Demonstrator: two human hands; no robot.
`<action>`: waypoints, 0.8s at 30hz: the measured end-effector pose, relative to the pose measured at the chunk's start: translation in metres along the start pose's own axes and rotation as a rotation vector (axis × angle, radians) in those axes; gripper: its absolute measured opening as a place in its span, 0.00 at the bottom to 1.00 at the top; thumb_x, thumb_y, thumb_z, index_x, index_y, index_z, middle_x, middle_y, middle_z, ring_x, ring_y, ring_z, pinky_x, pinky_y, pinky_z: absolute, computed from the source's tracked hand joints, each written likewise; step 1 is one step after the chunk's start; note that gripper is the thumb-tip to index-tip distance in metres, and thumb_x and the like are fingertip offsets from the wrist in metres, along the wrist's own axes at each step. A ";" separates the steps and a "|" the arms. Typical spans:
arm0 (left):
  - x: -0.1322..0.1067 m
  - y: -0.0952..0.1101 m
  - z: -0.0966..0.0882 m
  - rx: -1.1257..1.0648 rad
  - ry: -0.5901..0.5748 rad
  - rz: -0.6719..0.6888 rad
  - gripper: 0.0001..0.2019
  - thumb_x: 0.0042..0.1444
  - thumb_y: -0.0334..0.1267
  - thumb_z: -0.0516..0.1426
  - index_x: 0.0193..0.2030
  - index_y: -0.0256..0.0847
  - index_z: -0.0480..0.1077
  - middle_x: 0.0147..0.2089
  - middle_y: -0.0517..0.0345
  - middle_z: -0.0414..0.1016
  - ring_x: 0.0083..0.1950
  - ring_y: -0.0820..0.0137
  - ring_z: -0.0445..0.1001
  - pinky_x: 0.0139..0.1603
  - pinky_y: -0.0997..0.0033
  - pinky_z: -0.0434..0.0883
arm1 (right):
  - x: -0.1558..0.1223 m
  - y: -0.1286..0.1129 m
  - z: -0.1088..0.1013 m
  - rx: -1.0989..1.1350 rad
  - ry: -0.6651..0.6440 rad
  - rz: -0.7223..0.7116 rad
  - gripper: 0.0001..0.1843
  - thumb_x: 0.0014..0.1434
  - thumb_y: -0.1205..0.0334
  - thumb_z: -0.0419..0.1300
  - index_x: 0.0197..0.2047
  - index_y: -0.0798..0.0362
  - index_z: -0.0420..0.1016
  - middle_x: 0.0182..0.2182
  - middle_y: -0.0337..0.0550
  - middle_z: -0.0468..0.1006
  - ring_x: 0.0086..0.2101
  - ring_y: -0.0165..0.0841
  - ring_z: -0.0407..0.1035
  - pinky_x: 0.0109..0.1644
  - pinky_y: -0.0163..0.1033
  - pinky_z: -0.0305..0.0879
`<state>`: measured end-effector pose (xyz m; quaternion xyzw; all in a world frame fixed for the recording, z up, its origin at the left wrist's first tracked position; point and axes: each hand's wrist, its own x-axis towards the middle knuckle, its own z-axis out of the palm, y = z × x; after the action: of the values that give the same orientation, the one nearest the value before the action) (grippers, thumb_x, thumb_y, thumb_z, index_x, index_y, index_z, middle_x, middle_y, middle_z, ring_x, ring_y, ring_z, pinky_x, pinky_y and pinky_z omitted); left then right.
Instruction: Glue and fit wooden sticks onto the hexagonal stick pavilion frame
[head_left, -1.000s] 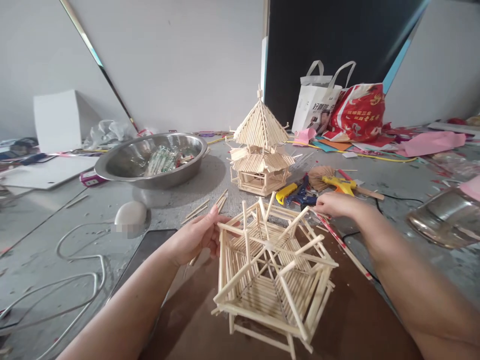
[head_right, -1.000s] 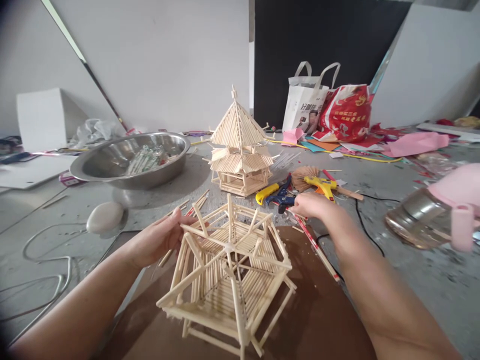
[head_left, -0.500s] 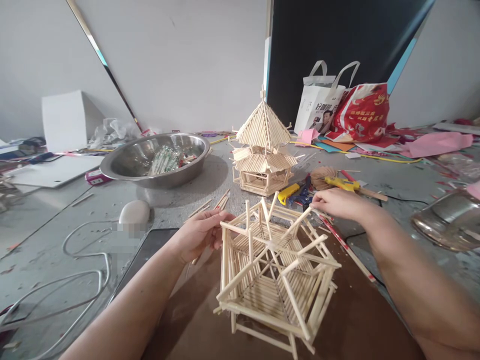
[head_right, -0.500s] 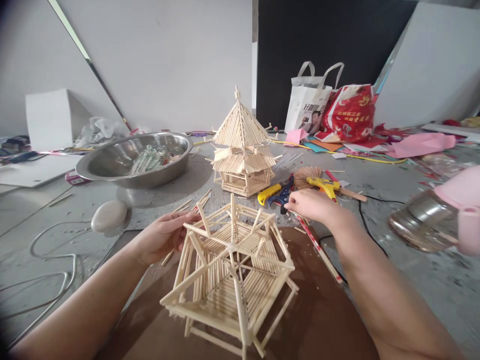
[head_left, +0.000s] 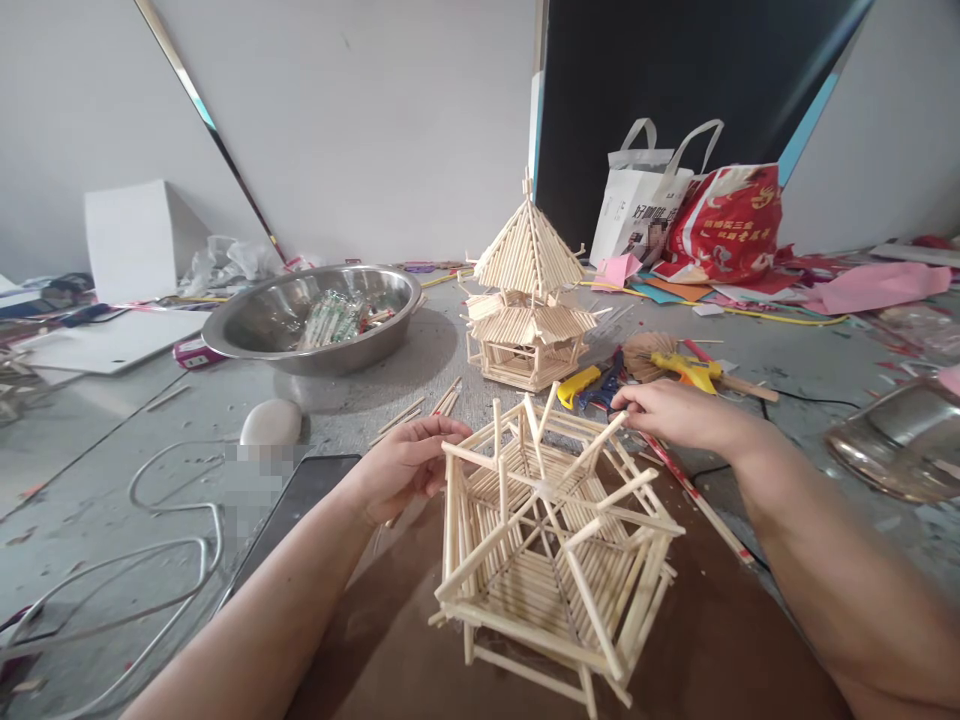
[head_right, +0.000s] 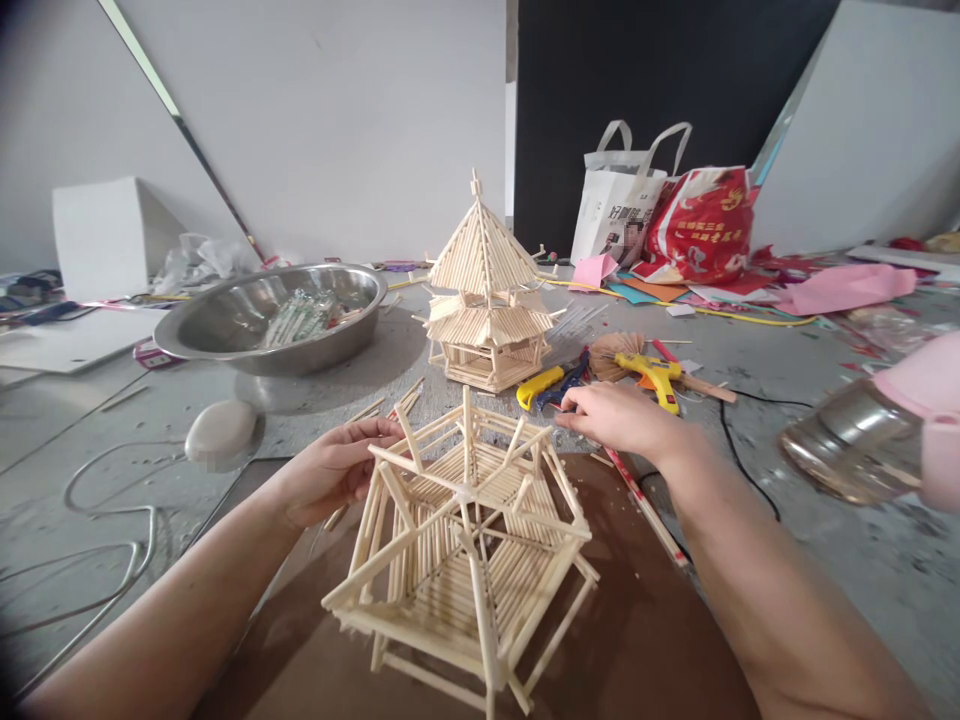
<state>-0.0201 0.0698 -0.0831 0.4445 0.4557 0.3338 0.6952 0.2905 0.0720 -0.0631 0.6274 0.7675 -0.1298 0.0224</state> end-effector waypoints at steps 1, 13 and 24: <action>0.000 0.000 -0.001 0.001 -0.003 0.001 0.08 0.44 0.36 0.61 0.31 0.36 0.70 0.16 0.65 0.66 0.12 0.84 0.57 0.10 0.86 0.54 | 0.000 0.000 0.000 0.002 -0.001 -0.002 0.16 0.56 0.50 0.49 0.40 0.50 0.72 0.32 0.43 0.77 0.33 0.35 0.69 0.31 0.34 0.56; -0.001 0.001 0.001 0.015 0.012 -0.068 0.09 0.43 0.33 0.60 0.34 0.33 0.72 0.18 0.61 0.69 0.12 0.83 0.58 0.10 0.85 0.53 | -0.001 0.000 0.002 0.035 -0.004 -0.011 0.19 0.55 0.48 0.49 0.42 0.49 0.71 0.35 0.43 0.77 0.36 0.37 0.69 0.36 0.37 0.59; 0.002 0.004 -0.008 0.183 0.209 0.159 0.14 0.42 0.39 0.62 0.36 0.37 0.69 0.30 0.58 0.75 0.14 0.85 0.55 0.12 0.82 0.50 | -0.003 -0.003 0.000 0.141 0.176 0.009 0.18 0.55 0.50 0.50 0.41 0.50 0.72 0.34 0.42 0.79 0.34 0.36 0.71 0.34 0.35 0.60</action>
<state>-0.0268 0.0757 -0.0817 0.5033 0.5175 0.3893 0.5721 0.2885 0.0690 -0.0625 0.6400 0.7525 -0.1278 -0.0889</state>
